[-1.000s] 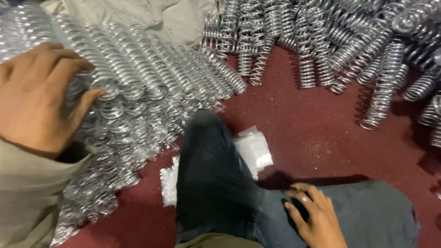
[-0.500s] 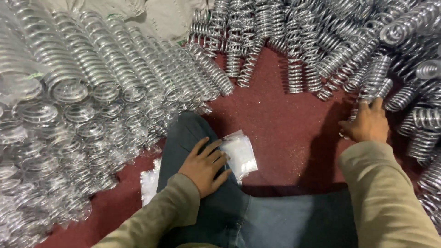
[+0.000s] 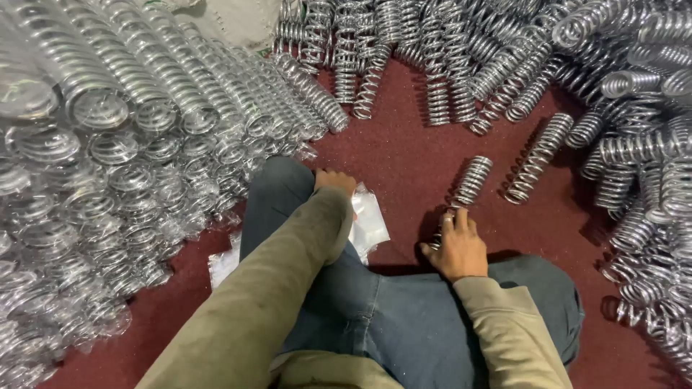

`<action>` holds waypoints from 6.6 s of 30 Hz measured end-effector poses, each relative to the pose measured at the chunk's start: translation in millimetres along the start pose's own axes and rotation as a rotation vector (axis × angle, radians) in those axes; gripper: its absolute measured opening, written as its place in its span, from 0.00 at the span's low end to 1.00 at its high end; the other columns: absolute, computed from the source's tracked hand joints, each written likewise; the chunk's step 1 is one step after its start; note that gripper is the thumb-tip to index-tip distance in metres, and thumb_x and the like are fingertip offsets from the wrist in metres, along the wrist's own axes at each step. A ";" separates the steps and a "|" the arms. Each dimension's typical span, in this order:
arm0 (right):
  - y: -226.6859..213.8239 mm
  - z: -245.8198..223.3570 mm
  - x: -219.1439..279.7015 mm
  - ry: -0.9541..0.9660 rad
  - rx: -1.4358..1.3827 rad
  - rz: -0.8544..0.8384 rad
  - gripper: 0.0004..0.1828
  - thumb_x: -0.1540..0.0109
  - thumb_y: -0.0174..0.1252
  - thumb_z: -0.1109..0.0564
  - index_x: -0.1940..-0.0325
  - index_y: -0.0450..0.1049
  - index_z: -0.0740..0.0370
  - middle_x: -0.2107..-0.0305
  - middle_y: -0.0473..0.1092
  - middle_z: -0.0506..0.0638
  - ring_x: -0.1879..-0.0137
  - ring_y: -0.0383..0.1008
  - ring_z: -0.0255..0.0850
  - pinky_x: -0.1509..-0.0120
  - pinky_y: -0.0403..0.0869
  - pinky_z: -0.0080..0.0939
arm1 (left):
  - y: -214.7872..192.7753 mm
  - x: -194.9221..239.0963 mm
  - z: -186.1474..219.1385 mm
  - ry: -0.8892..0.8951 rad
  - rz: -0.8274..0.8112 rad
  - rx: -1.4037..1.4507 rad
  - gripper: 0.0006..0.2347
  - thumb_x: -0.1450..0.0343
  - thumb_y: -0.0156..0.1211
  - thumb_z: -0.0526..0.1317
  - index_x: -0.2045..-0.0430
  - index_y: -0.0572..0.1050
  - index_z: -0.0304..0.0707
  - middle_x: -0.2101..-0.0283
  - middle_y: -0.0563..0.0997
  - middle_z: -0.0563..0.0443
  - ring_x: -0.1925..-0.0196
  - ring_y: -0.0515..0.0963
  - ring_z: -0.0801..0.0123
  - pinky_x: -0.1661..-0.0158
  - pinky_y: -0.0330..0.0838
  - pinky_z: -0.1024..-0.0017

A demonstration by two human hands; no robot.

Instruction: The person is picking up metal springs from a large pile and placing them individually into small plastic bags.

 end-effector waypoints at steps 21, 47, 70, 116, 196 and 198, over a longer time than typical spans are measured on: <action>-91.2 -10.0 30.1 0.448 -1.007 0.132 0.24 0.36 0.62 0.33 0.67 0.80 0.55 0.77 0.75 0.53 0.73 0.75 0.47 0.63 0.74 0.46 | 6.8 -1.1 -29.0 -0.115 0.382 0.365 0.06 0.33 0.60 0.34 0.66 0.83 0.42 0.61 0.86 0.44 0.55 0.86 0.48 0.44 0.66 0.55; -177.4 -55.9 154.5 0.257 -0.949 0.624 0.04 0.32 0.57 0.59 0.59 0.75 0.61 0.68 0.77 0.51 0.64 0.76 0.35 0.57 0.72 0.32 | -38.5 239.5 105.7 0.372 -0.006 2.181 0.08 0.29 0.66 0.41 0.61 0.79 0.38 0.74 0.75 0.58 0.76 0.70 0.82 0.73 0.66 0.79; -179.8 -14.0 48.2 0.028 -0.965 0.380 0.05 0.36 0.57 0.67 0.67 0.74 0.63 0.74 0.68 0.51 0.70 0.67 0.37 0.63 0.69 0.37 | -91.6 135.6 74.9 0.609 0.494 1.661 0.04 0.27 0.59 0.37 0.72 0.75 0.40 0.54 0.76 0.46 0.43 0.76 0.62 0.49 0.72 0.67; -176.3 -53.2 80.2 -0.082 -0.604 0.352 0.11 0.27 0.49 0.56 0.48 0.78 0.54 0.75 0.73 0.44 0.82 0.51 0.34 0.73 0.57 0.39 | -48.5 200.8 77.1 0.672 0.559 1.180 0.31 0.22 0.53 0.49 0.24 0.47 0.45 0.64 0.67 0.55 0.65 0.67 0.64 0.51 0.60 0.62; 53.5 100.2 -68.6 0.016 0.303 0.132 0.30 0.50 0.66 0.43 0.43 0.80 0.46 0.49 0.73 0.50 0.42 0.71 0.55 0.37 0.69 0.58 | 8.7 220.0 23.4 0.195 0.565 1.077 0.04 0.27 0.59 0.44 0.70 0.74 0.51 0.49 0.81 0.60 0.40 0.73 0.58 0.38 0.51 0.46; 35.1 95.3 -73.7 0.030 0.266 0.047 0.29 0.49 0.68 0.46 0.43 0.79 0.47 0.48 0.72 0.51 0.42 0.71 0.57 0.42 0.73 0.60 | 9.4 212.2 13.9 0.163 0.556 1.164 0.06 0.30 0.63 0.45 0.74 0.73 0.52 0.54 0.84 0.63 0.47 0.80 0.64 0.43 0.54 0.53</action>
Point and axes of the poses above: each hand's wrist, its own x-axis away from the middle knuckle, its own y-axis out of the palm, z = x × y, the point moved 9 cm from there along -x, towards the middle knuckle
